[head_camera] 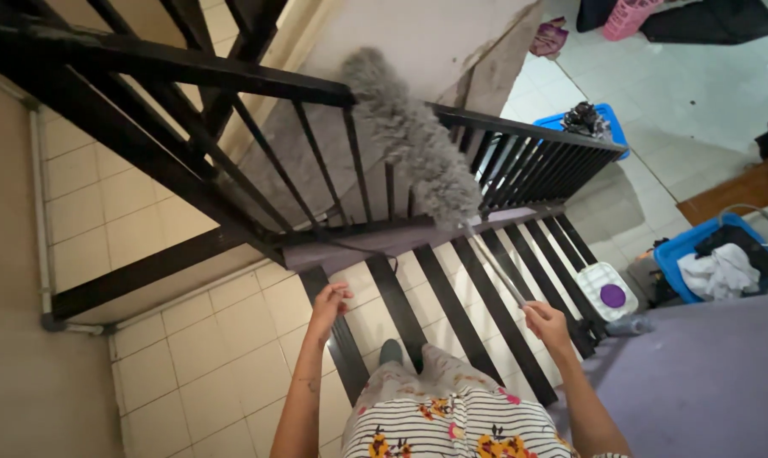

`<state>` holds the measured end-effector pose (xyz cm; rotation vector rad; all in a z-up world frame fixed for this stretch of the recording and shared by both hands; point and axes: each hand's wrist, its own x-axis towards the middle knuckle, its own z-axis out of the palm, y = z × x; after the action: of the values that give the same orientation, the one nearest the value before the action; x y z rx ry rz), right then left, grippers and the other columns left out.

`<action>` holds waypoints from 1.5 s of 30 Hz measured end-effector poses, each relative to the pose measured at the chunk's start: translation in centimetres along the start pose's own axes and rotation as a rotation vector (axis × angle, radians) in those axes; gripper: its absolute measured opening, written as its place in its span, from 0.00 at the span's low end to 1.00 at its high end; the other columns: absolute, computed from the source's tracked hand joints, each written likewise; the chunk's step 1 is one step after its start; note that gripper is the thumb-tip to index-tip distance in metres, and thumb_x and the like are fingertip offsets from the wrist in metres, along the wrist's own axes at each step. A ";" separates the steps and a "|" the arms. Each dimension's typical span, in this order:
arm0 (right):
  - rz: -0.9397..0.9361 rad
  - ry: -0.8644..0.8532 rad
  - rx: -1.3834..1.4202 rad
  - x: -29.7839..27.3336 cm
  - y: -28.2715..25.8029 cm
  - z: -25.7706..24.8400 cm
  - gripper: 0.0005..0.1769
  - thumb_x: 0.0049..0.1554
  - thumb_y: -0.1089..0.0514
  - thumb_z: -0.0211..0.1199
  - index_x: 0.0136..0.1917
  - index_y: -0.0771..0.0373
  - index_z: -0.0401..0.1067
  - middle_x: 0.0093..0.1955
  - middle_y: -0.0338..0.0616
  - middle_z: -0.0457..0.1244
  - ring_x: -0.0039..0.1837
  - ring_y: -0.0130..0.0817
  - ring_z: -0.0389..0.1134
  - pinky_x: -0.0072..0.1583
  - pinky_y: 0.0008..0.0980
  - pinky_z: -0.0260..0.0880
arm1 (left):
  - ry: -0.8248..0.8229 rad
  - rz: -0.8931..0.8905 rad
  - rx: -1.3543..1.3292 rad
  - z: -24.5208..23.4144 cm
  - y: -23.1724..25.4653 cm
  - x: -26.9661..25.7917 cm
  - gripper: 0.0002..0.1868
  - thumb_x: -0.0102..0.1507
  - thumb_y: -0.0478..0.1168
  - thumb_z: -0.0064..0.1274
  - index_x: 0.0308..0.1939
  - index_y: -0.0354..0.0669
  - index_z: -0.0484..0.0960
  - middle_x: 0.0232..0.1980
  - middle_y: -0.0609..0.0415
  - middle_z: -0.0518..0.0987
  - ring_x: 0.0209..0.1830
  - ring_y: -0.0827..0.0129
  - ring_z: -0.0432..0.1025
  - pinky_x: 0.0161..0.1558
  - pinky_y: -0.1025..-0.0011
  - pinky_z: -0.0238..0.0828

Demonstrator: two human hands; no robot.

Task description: Dusting the railing of a staircase with a handheld duster.

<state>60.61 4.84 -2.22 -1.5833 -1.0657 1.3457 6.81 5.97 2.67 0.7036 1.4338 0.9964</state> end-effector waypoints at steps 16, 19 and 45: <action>0.104 0.407 -0.315 1.8 -0.3 -5.6 0.15 0.58 0.48 0.67 0.46 0.61 0.83 0.27 0.38 0.65 0.28 0.22 0.61 0.33 0.26 0.59 | -0.045 0.004 0.001 1.7 -0.2 0.2 0.14 0.71 0.41 0.44 0.58 0.43 0.79 0.45 0.55 0.83 0.31 0.75 0.71 0.36 0.75 0.71; 0.097 0.452 -0.427 2.3 -0.8 -5.6 0.16 0.57 0.47 0.66 0.46 0.61 0.82 0.28 0.40 0.67 0.30 0.25 0.66 0.36 0.28 0.64 | -0.039 0.008 0.033 1.9 -0.3 -0.3 0.15 0.71 0.41 0.43 0.58 0.43 0.79 0.45 0.56 0.83 0.31 0.75 0.71 0.36 0.75 0.71; -0.544 0.168 -0.435 -1.9 -17.0 6.4 0.12 0.56 0.52 0.69 0.45 0.63 0.76 0.30 0.45 0.65 0.30 0.30 0.65 0.35 0.32 0.63 | -0.134 0.061 0.028 7.7 -1.3 0.3 0.15 0.71 0.40 0.42 0.59 0.45 0.78 0.47 0.55 0.83 0.32 0.76 0.73 0.39 0.76 0.72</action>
<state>52.23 9.12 13.47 -1.5091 -1.6108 0.6318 14.51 6.94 1.90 0.8233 1.3184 0.9601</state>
